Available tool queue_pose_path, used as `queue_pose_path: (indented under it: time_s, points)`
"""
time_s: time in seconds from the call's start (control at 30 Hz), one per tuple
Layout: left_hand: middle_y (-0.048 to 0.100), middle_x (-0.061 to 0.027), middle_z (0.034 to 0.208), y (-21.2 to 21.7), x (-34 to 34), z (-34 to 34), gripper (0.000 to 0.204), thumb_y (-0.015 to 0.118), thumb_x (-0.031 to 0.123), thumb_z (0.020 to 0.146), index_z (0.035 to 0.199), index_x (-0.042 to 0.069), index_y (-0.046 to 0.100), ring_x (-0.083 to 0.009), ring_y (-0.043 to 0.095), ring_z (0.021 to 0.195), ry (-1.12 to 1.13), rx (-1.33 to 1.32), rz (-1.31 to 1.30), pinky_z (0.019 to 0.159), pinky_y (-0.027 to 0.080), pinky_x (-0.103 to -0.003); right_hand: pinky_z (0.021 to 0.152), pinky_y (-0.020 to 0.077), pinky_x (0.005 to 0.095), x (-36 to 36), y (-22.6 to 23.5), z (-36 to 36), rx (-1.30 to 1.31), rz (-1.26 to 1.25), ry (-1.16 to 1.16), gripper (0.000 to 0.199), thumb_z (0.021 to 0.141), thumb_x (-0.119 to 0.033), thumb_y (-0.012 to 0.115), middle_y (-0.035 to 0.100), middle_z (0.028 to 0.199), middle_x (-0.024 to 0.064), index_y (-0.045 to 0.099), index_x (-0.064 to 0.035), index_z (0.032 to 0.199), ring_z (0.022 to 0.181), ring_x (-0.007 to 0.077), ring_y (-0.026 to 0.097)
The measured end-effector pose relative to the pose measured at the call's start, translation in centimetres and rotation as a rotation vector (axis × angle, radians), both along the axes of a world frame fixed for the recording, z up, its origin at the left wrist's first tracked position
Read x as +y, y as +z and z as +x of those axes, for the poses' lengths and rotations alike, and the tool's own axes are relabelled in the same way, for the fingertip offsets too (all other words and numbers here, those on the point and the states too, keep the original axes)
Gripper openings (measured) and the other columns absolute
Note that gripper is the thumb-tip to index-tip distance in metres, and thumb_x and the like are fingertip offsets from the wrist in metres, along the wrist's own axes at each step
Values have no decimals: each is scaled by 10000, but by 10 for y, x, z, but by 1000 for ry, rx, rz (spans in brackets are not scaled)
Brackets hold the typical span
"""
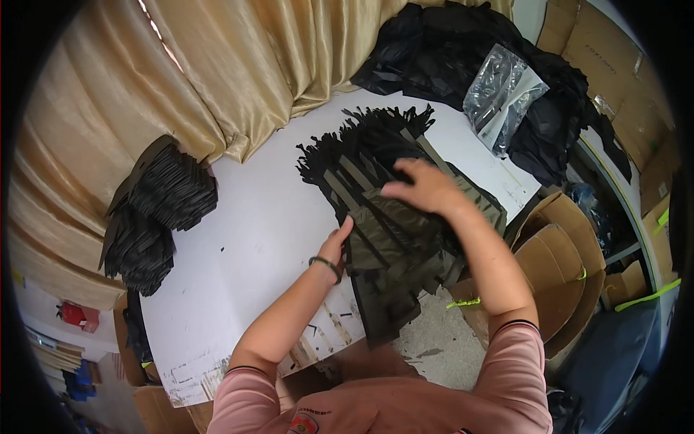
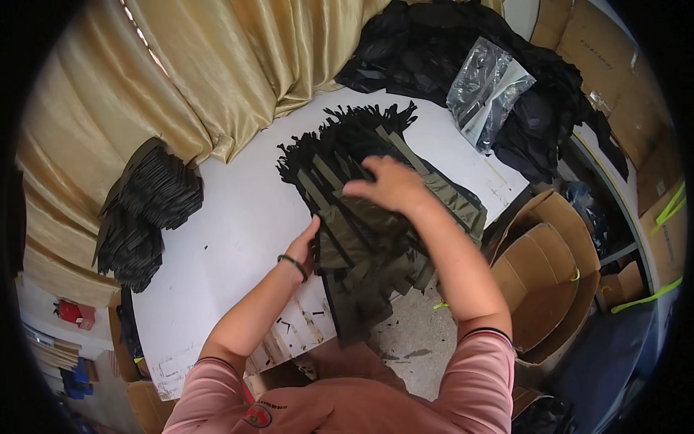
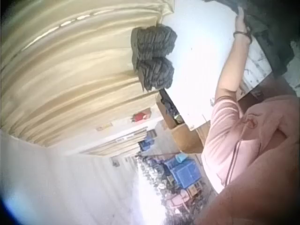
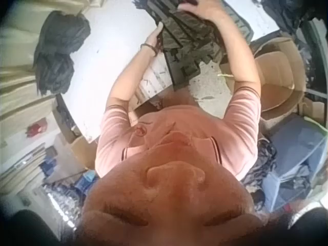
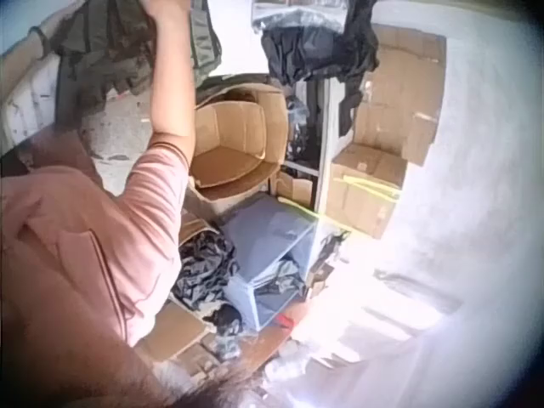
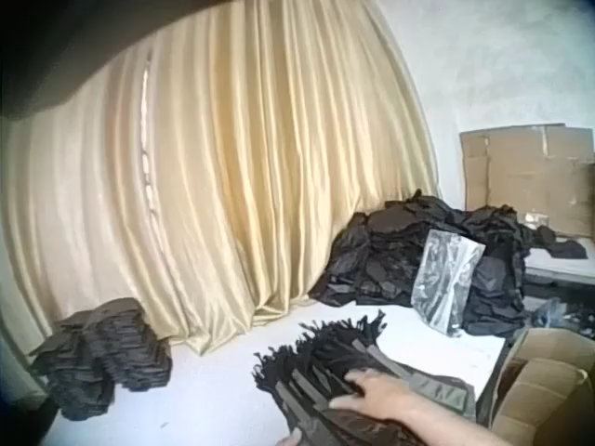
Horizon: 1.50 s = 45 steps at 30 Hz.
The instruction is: The worker is inspecting and organizing green and black fabric straps, likely for sports or outdoor equipment, at a workstation.
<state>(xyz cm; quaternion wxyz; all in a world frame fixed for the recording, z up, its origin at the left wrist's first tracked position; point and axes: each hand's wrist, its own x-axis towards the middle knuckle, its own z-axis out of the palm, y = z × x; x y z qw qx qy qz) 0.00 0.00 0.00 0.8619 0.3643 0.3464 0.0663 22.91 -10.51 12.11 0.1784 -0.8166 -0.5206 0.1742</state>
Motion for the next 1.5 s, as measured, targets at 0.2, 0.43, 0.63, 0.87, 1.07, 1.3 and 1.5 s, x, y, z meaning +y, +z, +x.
queue_pose_path:
  time_s: [0.2,0.43,0.63,0.87,1.07,1.3,1.5]
  points:
    - [409,-93,1368,17,-27,-1,921,683,566,742,1400,95,244,-252,401,1252,-108,157,32,960,374,-468,1085,271,392,14,-56,147,194,81,-351,1167,625,-692,670,280,1438,253,176,-23,1444,1337,347,298]
    - [457,-92,1330,17,-35,21,846,728,461,752,1378,93,294,-253,452,1212,-42,159,-78,958,392,-441,1126,152,364,55,-69,130,661,-109,-147,1261,621,-758,608,165,1486,238,55,17,1448,1389,303,179]
    - [538,-110,1258,-5,-54,19,565,638,399,847,1249,33,485,-251,526,1133,64,-10,-284,996,397,-356,1132,124,357,119,-92,101,444,-107,217,1107,722,-727,536,150,1500,210,142,14,1443,1400,290,135]
    - [533,-111,1268,2,-66,-3,580,576,445,874,1273,38,469,-275,518,1141,244,21,-434,1001,378,-412,1094,229,367,217,-97,-4,378,-268,703,1090,662,-697,637,276,1459,210,228,-62,1447,1358,325,256]
    - [591,-68,1152,-26,-57,-28,548,607,492,837,1193,81,535,-251,522,1098,439,-180,-543,998,367,-502,1070,274,401,291,-99,-137,264,-302,1193,1058,638,-708,640,348,1425,194,285,-111,1436,1320,338,319]
    - [552,-188,1152,-15,-11,-55,808,578,655,755,1126,-59,506,-343,476,1177,504,-50,-371,1042,317,-536,990,382,414,312,-80,-139,232,91,1046,793,714,-602,654,501,1287,202,478,-103,1304,1192,349,474]
    - [525,-231,1205,8,-13,-88,494,591,380,870,1143,-24,515,-320,503,1158,55,-62,-89,1001,381,-462,775,477,333,236,-108,136,-54,1028,-202,233,749,-14,625,581,942,78,608,-73,974,830,212,571]
